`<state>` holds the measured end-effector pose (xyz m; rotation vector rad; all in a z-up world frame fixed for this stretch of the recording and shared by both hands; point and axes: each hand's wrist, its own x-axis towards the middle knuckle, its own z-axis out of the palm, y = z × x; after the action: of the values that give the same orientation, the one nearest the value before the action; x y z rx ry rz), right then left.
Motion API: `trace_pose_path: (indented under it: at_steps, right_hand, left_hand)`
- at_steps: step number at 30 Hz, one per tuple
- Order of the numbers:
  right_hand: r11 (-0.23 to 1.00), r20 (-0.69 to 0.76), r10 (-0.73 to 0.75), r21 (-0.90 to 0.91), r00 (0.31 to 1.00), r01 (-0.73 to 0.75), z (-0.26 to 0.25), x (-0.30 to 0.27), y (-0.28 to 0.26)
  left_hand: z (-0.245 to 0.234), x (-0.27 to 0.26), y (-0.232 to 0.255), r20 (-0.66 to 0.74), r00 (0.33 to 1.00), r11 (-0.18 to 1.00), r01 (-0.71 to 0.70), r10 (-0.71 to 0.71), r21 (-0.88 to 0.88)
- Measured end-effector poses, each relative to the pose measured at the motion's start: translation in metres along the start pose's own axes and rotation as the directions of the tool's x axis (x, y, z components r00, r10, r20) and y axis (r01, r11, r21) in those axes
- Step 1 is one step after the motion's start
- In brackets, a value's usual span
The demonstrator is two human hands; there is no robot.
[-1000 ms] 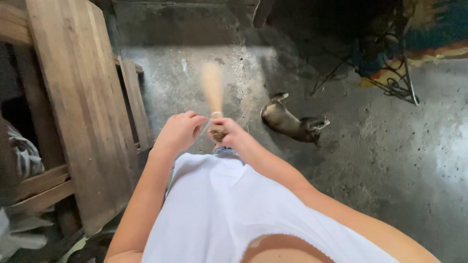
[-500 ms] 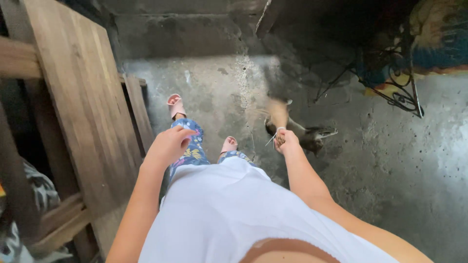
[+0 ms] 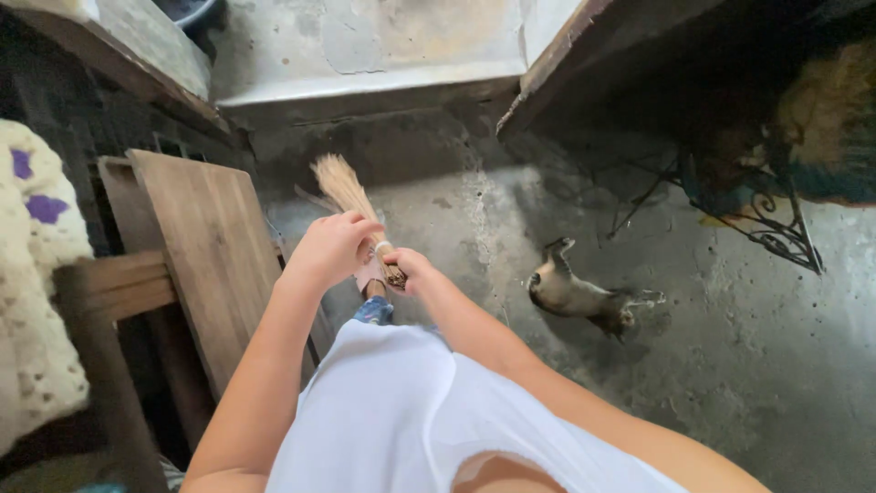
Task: Sweep up leaves and debris into a pile using a handheld broom.
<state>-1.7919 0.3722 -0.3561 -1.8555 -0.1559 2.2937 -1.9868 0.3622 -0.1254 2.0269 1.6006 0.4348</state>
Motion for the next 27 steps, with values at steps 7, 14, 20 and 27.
trace_pose_path:
  at_steps: [7, 14, 20, 27]
  right_hand:
    - [0.991, -0.2, 0.114, 0.098, 0.973, -0.096, -0.16, 0.042, 0.014]
    - [0.96, -0.559, -0.043, 0.206, 0.828, 0.189, -0.131, -0.003, -0.028]
    - [0.976, -0.015, -0.197, 0.095, 0.98, 0.197, 0.046, 0.025, -0.022]
    - [0.931, 0.013, -0.342, -0.128, 0.94, 0.341, 0.079, 0.159, -0.034]
  left_hand:
    - [-0.018, 0.008, -0.068, 0.087, 0.996, 0.999, 0.032, -0.032, -0.005]
    - [-0.041, 0.017, -0.097, 0.071, 0.997, 0.998, 0.025, -0.021, -0.058]
    - [-0.051, 0.022, -0.101, 0.067, 0.998, 0.997, 0.019, -0.015, -0.071]
    - [-0.058, 0.035, -0.116, 0.161, 0.986, 0.999, 0.032, -0.029, -0.013]
